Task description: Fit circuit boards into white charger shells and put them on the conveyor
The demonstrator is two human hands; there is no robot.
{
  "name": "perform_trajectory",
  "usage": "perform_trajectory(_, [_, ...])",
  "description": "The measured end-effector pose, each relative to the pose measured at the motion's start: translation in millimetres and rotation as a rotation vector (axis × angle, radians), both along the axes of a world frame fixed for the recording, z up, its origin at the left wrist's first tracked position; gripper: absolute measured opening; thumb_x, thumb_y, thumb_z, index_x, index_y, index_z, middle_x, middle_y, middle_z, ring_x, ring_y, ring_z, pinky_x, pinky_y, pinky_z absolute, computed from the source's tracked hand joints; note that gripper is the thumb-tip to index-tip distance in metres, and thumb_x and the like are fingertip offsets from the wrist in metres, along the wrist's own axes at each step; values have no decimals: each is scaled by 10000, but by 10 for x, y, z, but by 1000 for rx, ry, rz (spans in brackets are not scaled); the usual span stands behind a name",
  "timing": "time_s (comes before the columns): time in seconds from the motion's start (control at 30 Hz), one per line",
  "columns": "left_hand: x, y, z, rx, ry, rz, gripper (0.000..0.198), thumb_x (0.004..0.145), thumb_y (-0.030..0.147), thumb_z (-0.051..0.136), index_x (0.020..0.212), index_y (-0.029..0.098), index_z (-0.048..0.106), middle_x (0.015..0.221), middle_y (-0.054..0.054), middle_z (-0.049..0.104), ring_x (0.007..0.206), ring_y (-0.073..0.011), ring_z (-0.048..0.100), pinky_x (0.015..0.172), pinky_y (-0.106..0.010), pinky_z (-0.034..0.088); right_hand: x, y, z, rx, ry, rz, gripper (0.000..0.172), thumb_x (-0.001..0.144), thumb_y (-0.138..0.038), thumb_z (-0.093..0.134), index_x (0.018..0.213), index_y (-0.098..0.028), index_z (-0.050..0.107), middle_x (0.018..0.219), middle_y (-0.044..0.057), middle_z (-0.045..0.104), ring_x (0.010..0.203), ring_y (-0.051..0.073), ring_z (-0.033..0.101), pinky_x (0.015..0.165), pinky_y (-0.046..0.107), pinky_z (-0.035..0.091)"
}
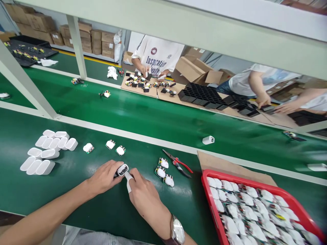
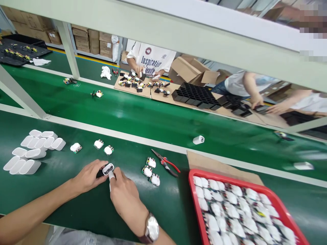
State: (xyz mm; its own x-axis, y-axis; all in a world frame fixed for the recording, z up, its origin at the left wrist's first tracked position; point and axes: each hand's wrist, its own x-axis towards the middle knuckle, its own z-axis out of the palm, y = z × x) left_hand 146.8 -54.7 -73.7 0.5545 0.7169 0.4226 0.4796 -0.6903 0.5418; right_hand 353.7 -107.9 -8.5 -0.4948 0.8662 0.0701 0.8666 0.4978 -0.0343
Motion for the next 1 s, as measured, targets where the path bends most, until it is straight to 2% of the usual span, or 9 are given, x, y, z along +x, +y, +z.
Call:
perform_trajectory(0.1, [1, -15, 6, 17, 12, 11, 365, 1046, 281, 556, 1388, 215, 447, 974, -63, 685, 817, -243, 685, 714, -365, 578, 34, -4, 9, 13, 33, -10, 276, 767, 37, 497, 843, -203, 610, 1039, 77, 655, 602, 153, 566, 506, 313, 401])
perform_trajectory(0.3, [-33, -11, 11, -16, -8, -4, 321, 1033, 252, 591, 1332, 215, 482, 1005, -60, 700, 852, -235, 689, 732, -362, 582, 149, 39, -15, 10, 99, -31, 225, 749, 8, 516, 804, -199, 585, 1095, 85, 639, 601, 138, 545, 536, 321, 417])
perform_trajectory(0.53, [-73, 27, 67, 130, 43, -65, 212, 1041, 210, 616, 1247, 191, 572, 1086, -97, 712, 931, -238, 691, 825, -383, 590, 199, 91, -49, -51, 126, -28, 241, 761, 19, 507, 814, -203, 587, 1070, 61, 633, 610, 136, 555, 546, 310, 436])
perform_trajectory(0.7, [-89, 38, 50, 186, 45, -68, 210, 1031, 190, 641, 1238, 188, 604, 1091, -99, 720, 916, -224, 705, 827, -386, 596, 393, 193, -250, 33, 173, -150, 242, 848, -12, 491, 938, -191, 625, 1166, 91, 638, 748, 168, 634, 602, 300, 504])
perform_trajectory(0.8, [-84, 43, 68, 219, 79, -86, 275, 1017, 149, 648, 1285, 196, 614, 1106, -102, 720, 897, -218, 706, 801, -384, 601, 441, 292, -418, 66, 105, -204, 268, 807, 16, 519, 924, -188, 646, 1137, 116, 656, 875, 222, 659, 658, 317, 550])
perform_trajectory(0.9, [-73, 51, 86, 225, 76, -80, 324, 997, 151, 684, 1311, 186, 617, 1108, -109, 720, 949, -234, 715, 843, -399, 619, 429, 364, -489, 78, 64, -212, 271, 755, 47, 562, 854, -188, 655, 1066, 128, 668, 947, 280, 637, 790, 396, 585])
perform_trajectory(1.0, [-63, 59, 80, 229, 38, -83, 345, 982, 161, 713, 1316, 174, 624, 1173, -132, 713, 1065, -257, 719, 929, -415, 630, 403, 386, -482, 118, 189, -154, 281, 760, 48, 575, 898, -175, 676, 1137, 142, 662, 1042, 309, 599, 878, 443, 579])
